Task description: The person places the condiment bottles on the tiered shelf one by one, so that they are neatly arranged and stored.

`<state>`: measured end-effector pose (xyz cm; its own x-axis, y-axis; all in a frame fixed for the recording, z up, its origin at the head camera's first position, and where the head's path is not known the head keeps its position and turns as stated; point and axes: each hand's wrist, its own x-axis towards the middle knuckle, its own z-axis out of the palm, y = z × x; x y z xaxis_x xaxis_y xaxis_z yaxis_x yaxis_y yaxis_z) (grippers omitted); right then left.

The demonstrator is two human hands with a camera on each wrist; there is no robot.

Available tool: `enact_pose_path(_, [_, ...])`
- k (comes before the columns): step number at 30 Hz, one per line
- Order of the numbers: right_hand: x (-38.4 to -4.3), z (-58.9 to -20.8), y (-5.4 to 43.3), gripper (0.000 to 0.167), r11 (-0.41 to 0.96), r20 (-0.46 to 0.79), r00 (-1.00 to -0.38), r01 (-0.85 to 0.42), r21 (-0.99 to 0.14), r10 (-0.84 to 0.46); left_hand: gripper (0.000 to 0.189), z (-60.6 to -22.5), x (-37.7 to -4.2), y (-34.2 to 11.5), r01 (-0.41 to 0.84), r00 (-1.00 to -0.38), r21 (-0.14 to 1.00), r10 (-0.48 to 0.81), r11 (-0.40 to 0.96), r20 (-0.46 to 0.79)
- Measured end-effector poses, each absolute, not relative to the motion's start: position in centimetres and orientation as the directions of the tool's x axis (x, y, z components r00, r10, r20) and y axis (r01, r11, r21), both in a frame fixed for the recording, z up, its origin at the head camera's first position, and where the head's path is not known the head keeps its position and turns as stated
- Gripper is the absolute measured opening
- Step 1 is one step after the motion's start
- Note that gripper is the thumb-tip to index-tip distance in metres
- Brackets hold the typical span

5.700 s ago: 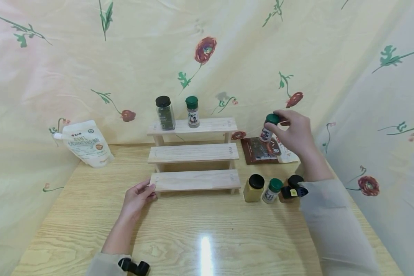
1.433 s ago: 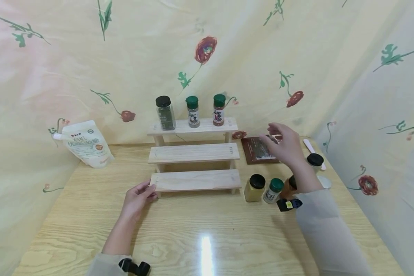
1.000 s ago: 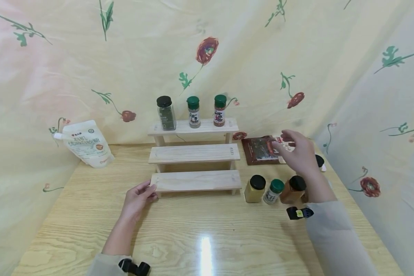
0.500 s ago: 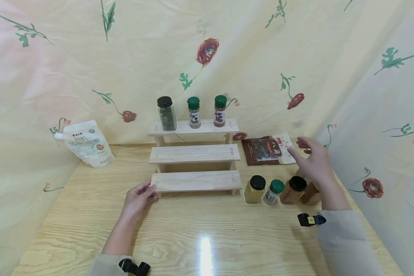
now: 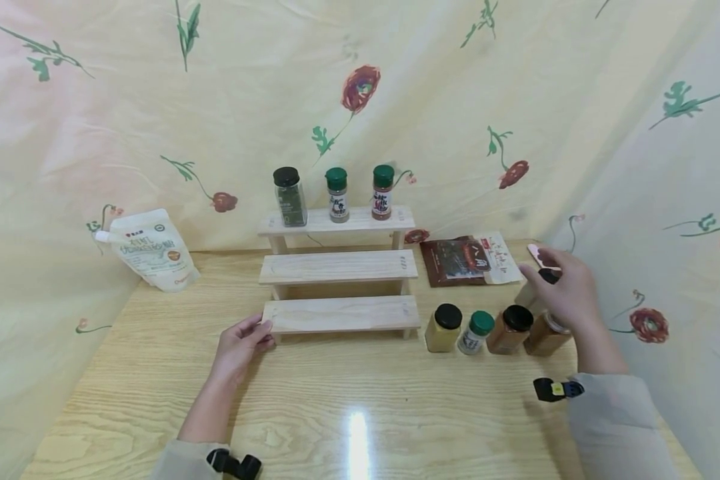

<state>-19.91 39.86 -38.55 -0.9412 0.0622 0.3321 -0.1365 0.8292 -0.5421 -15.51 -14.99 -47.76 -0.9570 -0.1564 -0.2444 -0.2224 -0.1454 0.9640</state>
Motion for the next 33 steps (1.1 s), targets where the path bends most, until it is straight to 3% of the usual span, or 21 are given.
enact_pose_path(19, [-20.4,-40.1,43.3,0.066,0.882,0.209,-0.975,-0.037,-0.47,0.07,0.044,-48.1,-15.7,-15.0,-0.219,-0.957,0.966,-0.163,-0.138,-0.241])
enact_pose_path(33, [-21.4,-40.3,45.1,0.069,0.886,0.092,-0.996,-0.032,-0.463,0.012,0.045,-48.1,-15.6,-15.1,-0.216,-0.959,0.966,-0.155,-0.141,-0.238])
